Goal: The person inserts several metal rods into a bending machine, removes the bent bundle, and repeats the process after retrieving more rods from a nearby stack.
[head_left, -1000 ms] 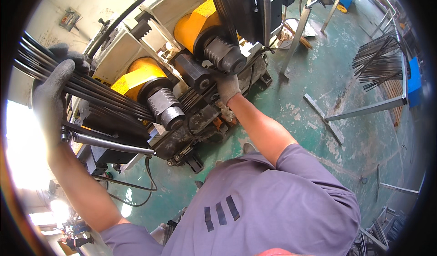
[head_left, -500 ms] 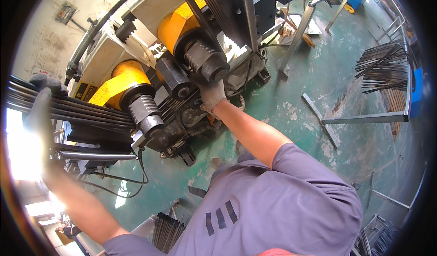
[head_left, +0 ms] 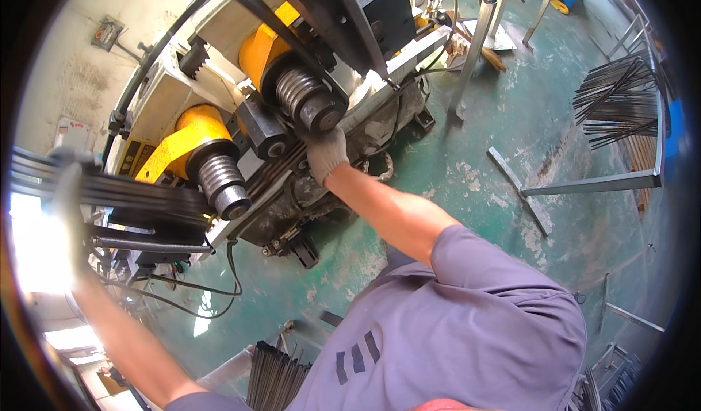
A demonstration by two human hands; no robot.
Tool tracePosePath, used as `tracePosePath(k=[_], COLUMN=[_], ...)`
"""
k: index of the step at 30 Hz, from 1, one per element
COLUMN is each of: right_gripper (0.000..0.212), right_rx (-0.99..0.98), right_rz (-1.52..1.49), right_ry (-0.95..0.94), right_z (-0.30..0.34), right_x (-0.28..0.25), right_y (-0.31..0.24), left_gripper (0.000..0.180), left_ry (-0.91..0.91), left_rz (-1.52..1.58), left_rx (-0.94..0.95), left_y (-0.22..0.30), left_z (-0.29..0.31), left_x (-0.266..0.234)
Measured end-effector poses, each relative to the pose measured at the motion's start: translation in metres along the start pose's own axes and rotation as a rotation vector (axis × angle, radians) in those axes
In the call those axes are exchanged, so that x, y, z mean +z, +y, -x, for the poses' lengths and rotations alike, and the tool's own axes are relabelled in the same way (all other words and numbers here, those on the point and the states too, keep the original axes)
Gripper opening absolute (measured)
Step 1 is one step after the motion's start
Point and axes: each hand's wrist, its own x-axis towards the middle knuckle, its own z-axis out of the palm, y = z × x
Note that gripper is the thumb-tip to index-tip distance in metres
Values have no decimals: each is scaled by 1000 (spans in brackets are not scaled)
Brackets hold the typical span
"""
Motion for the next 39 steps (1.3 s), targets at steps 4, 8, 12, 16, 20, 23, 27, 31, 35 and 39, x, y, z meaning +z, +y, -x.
tracePosePath(k=[4, 8, 12, 16, 20, 23, 27, 31, 35, 39], right_gripper=[20, 10, 3, 5, 8, 20, 29, 32, 35, 30], right_rx=[555, 420, 354, 373, 356, 285, 350, 302, 566, 591], right_rz=[-1208, -1217, -1091, -961, -449, 129, 571, 783, 1023, 1168], right_ry=[135, 174, 178, 364, 710, 913, 975, 935, 815, 787], right_z=[48, 82, 116, 185, 253, 279, 297, 276, 232, 203], right_x=[-46, -107, -200, -335, -496, -613, -776, -919, -1020, -1077], right_y=[-41, -32, 32, 97, 155, 180, 218, 250, 328, 444], left_gripper=[33, 30, 21, 29, 31, 23, 27, 34, 40, 41], left_ry=[-9, -103, -135, -21, 222, -76, -293, -484, -778, -880], left_rz=[-71, 91, 368, 667, 963, 1300, 1760, 1802, 1435, 1295], left_rx=[-129, 0, 124, -6, -452, -717, -1145, -1484, -1498, -1131], left_y=[58, 99, 142, 157, 157, 198, 274, 354, 425, 499], left_z=[93, 171, 266, 361, 424, 490, 565, 602, 621, 602], left_x=[-25, -22, 20, 78, 150, 228, 329, 423, 488, 500])
